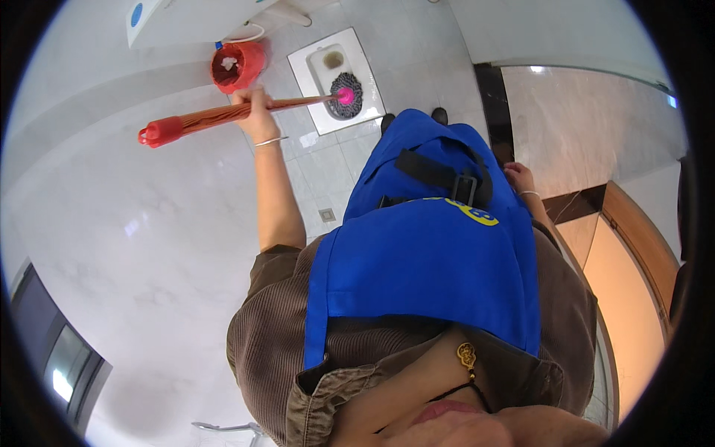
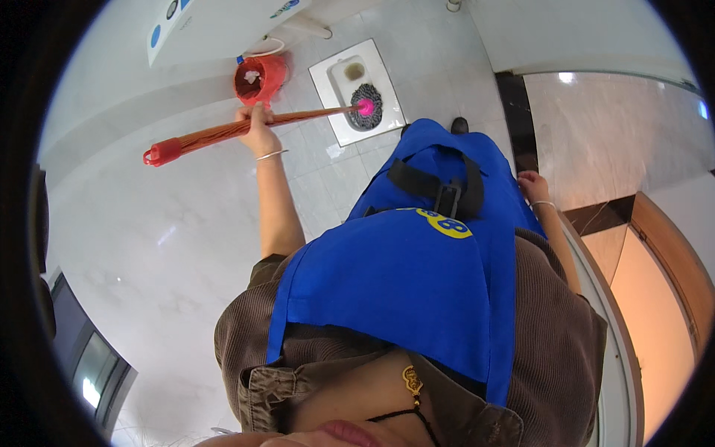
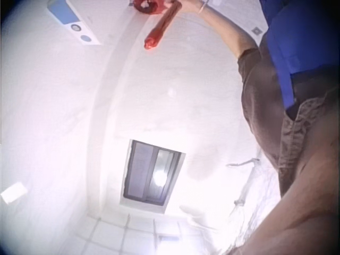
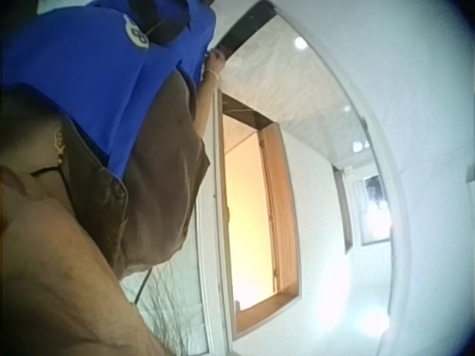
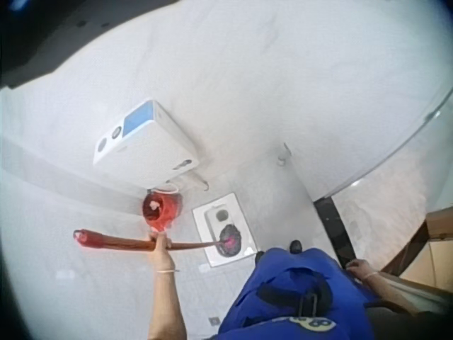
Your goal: The person mops a tiled floor with a long-handled mop, moving from a hallway into a bathroom. They then scrub the floor around a squat toilet repeatedly with the mop.
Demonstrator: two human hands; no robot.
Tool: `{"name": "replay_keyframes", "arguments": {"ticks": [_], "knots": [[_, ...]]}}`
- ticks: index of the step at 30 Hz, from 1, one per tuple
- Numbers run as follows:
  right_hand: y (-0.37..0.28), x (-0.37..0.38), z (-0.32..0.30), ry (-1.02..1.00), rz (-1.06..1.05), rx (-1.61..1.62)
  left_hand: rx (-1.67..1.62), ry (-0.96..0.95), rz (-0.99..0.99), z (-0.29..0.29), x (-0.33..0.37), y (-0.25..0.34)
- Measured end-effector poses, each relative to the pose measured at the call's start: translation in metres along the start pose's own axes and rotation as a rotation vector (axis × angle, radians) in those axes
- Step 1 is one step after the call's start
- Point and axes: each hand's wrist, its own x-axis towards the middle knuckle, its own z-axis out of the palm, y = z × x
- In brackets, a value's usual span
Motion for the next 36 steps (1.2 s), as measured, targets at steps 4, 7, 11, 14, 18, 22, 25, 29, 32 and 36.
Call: {"name": "replay_keyframes", "arguments": {"ticks": [4,7,11,14,18,22,25,29,32,36], "knots": [[0.039,0.012,-0.046,0.021,-0.09,-0.164,0.006,0.226,-0.038,0.002,0.001,0.074],[0.054,0.033,-0.076,0.023,-0.033,-0.205,-0.064,0.353,0.04,0.01,-0.014,0.145],[0.042,0.067,-0.107,-0.074,0.212,0.051,-0.013,0.23,0.221,0.036,-0.055,0.24],[0.017,0.08,-0.113,-0.035,0.227,0.024,-0.008,0.119,0.276,0.036,-0.069,0.316],[-0.023,0.077,-0.082,-0.105,0.117,0.076,-0.044,-0.03,0.224,-0.026,-0.046,0.377],[-0.038,0.057,-0.012,-0.124,0.075,0.031,0.076,0.118,0.333,-0.072,-0.008,0.302],[-0.022,0.034,0.04,-0.115,-0.197,-0.358,0.035,0.204,0.187,-0.073,-0.014,0.152],[-0.009,0.004,0.083,-0.156,-0.211,-0.526,-0.115,0.268,-0.031,-0.116,-0.054,0.008],[-0.046,0.006,0.123,-0.13,-0.172,-0.367,-0.12,0.161,-0.032,-0.166,-0.029,-0.012],[-0.132,0.019,0.192,-0.123,-0.063,-0.249,-0.147,0.151,0.012,-0.196,0.052,0.028]]}}
